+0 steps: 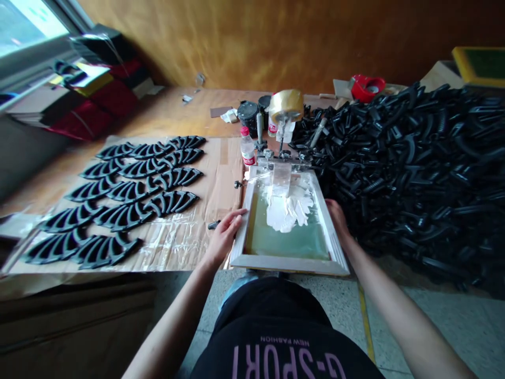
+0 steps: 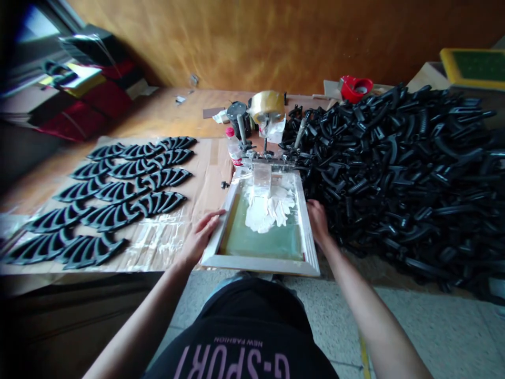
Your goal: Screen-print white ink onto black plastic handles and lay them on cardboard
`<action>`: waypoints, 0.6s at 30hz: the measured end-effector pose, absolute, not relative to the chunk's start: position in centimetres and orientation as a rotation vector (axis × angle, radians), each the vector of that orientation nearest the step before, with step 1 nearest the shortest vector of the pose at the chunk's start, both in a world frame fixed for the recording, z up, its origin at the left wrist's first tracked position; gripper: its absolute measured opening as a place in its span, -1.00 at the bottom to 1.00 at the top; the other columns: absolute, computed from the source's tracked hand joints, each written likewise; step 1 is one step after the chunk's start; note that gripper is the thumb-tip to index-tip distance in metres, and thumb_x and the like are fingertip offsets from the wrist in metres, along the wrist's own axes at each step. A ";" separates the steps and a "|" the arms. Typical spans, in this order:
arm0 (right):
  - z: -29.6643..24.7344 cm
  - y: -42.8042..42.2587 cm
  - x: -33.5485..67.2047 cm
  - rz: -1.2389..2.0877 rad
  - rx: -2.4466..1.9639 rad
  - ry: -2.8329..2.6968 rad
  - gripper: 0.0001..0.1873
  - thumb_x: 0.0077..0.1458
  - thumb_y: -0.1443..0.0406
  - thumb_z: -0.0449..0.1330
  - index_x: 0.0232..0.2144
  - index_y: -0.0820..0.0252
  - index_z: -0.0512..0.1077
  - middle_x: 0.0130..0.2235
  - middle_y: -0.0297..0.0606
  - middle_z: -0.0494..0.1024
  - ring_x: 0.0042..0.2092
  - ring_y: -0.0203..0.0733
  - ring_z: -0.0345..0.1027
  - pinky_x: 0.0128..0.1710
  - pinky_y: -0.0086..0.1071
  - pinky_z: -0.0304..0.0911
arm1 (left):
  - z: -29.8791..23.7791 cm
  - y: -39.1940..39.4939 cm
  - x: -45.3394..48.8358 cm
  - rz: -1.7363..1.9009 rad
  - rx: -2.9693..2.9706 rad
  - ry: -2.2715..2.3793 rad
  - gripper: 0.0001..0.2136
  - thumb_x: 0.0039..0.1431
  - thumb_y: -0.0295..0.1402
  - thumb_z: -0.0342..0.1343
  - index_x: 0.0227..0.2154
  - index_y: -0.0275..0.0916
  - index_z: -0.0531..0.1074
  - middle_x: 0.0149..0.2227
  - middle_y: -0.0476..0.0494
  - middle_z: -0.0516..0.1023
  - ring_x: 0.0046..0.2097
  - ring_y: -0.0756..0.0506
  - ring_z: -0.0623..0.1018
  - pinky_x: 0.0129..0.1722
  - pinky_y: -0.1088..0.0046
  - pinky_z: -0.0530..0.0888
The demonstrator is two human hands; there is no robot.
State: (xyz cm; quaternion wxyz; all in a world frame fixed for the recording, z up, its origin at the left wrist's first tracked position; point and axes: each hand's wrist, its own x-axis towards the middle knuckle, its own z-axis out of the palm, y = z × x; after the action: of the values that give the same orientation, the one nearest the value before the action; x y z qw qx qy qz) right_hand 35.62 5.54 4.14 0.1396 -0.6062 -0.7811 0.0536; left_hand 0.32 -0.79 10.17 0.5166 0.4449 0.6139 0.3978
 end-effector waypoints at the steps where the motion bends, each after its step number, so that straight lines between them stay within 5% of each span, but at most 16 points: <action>1: 5.1 6.7 35.3 0.113 -1.796 -2.162 -0.55 0.20 0.33 -0.09 0.07 0.20 0.39 -0.04 -0.03 0.46 0.00 0.05 0.34 -0.01 -0.04 0.30 | 9.0 -1.2 0.3 0.918 1.047 1.468 -0.49 0.11 -0.05 0.12 0.09 -0.18 0.41 -0.40 -0.03 0.49 -0.44 0.00 0.39 -0.45 0.52 0.32; 6: 10.4 11.6 28.0 -0.052 -1.561 -2.176 -0.36 0.07 0.25 0.24 0.19 0.25 0.22 0.23 0.05 0.19 0.23 0.16 0.06 0.16 0.00 0.11 | 4.2 -1.3 0.8 0.847 1.084 1.575 -0.37 0.09 -0.15 0.14 0.23 -0.18 0.25 -0.53 0.07 0.38 -0.51 0.02 0.33 -0.48 0.53 0.29; 12: 9.2 9.1 24.0 0.256 -1.434 -2.639 -0.91 0.15 0.39 0.13 -0.27 0.24 0.43 -0.25 -0.11 0.51 -0.17 -0.07 0.35 -0.16 -0.26 0.22 | 2.4 -1.0 0.5 0.795 1.109 1.626 -0.40 0.09 -0.17 0.14 0.21 -0.19 0.28 -0.48 0.04 0.42 -0.46 0.01 0.38 -0.44 0.53 0.31; 18: 9.0 5.1 27.7 0.307 -0.862 -2.915 -0.81 0.05 0.52 0.07 -0.39 0.21 0.43 -0.34 -0.22 0.50 -0.26 -0.17 0.32 -0.29 -0.36 0.13 | 1.3 -1.3 0.1 0.771 1.126 1.602 -0.40 0.14 -0.09 0.09 0.23 -0.16 0.25 -0.37 -0.04 0.50 -0.39 -0.02 0.44 -0.39 0.50 0.34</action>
State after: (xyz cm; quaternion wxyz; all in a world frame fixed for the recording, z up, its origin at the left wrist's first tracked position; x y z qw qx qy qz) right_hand 27.65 5.11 8.96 0.0433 -0.2818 -0.9532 0.1003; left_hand 0.08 -1.25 1.29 0.4955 0.4645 0.6613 0.3183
